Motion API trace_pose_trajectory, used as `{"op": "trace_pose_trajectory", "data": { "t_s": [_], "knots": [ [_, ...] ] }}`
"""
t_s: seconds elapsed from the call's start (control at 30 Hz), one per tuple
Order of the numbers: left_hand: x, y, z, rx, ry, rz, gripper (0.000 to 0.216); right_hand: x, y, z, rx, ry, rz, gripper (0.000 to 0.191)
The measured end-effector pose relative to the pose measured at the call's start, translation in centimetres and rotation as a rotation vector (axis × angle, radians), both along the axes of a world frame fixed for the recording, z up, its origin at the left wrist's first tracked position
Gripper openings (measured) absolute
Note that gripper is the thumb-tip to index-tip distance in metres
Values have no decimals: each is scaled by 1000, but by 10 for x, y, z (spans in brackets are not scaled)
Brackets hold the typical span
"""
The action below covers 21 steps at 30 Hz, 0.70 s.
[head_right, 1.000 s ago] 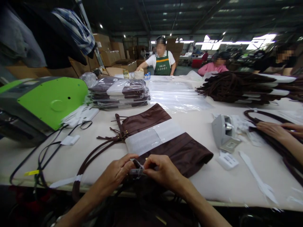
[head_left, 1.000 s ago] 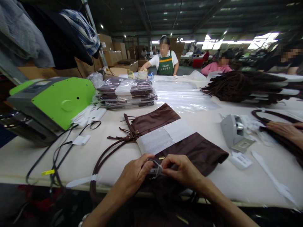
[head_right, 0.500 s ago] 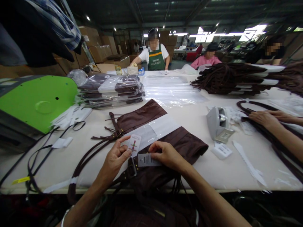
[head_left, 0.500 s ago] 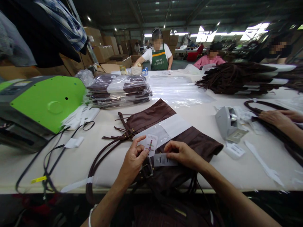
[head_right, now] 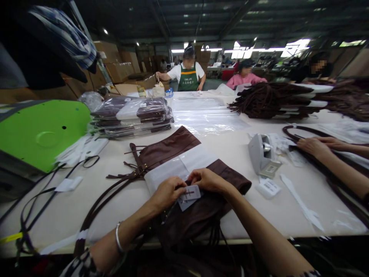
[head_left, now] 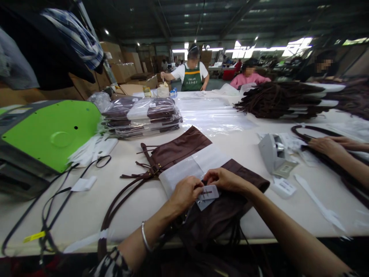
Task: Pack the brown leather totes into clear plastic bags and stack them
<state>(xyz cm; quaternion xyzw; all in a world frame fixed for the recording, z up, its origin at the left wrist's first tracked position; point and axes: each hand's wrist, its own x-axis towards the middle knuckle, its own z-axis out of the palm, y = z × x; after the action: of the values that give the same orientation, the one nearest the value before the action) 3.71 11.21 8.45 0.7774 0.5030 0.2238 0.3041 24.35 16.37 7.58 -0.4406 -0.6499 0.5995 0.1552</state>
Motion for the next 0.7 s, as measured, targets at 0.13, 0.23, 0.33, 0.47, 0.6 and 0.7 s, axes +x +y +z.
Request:
{"op": "trace_pose_trajectory", "data": {
  "t_s": [0.13,0.23,0.33,0.47,0.6,0.7],
  "knots": [
    [9,3,-15,8,134,1,14,9,1,2,164,-76,-21,26],
    [13,-3,-19,98,240,-4,15,19,-7,20,423,-243,-138,23],
    [8,-5,-10,156,256,-13,15,28,-28,47,581,-329,-224,22],
    [-40,12,12,361,220,141,16,40,-74,61,658,-316,-317,24],
    [-126,41,16,413,335,501,32,71,-107,29,551,-528,-446,31],
    [-174,57,2,176,319,653,40,92,-117,-3,116,-608,-455,50]
  ]
}}
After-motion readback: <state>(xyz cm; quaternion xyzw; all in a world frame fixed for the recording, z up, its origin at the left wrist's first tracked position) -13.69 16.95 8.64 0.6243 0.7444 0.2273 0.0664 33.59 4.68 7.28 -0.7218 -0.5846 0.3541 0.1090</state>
